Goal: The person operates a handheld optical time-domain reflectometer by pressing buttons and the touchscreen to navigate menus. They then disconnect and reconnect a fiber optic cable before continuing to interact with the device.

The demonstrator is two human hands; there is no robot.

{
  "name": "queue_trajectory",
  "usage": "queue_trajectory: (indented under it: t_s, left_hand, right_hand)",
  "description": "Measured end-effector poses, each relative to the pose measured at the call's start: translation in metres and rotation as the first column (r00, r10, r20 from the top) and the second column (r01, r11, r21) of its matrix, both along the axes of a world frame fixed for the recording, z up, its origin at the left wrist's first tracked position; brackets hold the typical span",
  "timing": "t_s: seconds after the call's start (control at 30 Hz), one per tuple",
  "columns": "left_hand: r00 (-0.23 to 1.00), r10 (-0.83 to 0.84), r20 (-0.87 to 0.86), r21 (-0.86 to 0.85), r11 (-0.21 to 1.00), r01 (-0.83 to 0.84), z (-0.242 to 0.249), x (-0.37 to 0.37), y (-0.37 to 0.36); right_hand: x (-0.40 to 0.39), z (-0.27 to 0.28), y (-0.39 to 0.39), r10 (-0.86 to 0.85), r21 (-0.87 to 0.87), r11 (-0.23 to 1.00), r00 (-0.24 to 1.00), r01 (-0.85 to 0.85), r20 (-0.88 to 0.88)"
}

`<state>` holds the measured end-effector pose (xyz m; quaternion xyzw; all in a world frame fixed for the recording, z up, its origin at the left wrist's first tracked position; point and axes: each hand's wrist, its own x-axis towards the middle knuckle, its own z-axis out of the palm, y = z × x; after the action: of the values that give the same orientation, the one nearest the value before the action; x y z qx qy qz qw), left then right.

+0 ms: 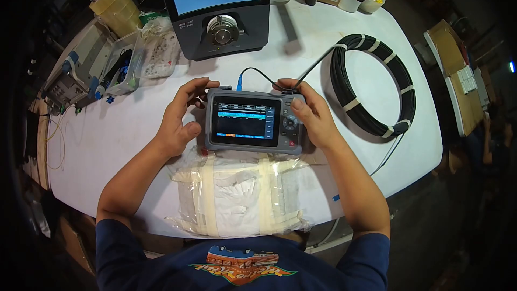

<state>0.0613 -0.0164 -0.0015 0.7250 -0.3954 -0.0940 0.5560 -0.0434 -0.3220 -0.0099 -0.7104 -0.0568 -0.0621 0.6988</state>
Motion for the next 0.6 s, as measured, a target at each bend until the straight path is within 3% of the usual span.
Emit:
queue_trajectory:
  t_s: [0.23,0.3,0.6]
  left_hand:
    - [0.999,0.025,-0.026,0.042,0.999,-0.024,0.002,-0.004,-0.003]
    - [0.999,0.026,-0.033,0.040,0.999,-0.025,0.002,-0.003,-0.005]
    - [0.998,-0.036,-0.054,0.072,0.997,0.040,-0.006,0.000,0.001]
  right_hand:
    - [0.004,-0.001,0.003,-0.032,-0.020,0.999,0.999,0.032,0.022]
    - [0.002,0.005,0.008,-0.103,-0.161,0.981,0.994,0.106,0.027]
    - [-0.009,-0.003,-0.009,-0.216,-0.213,0.953,0.976,0.217,0.030]
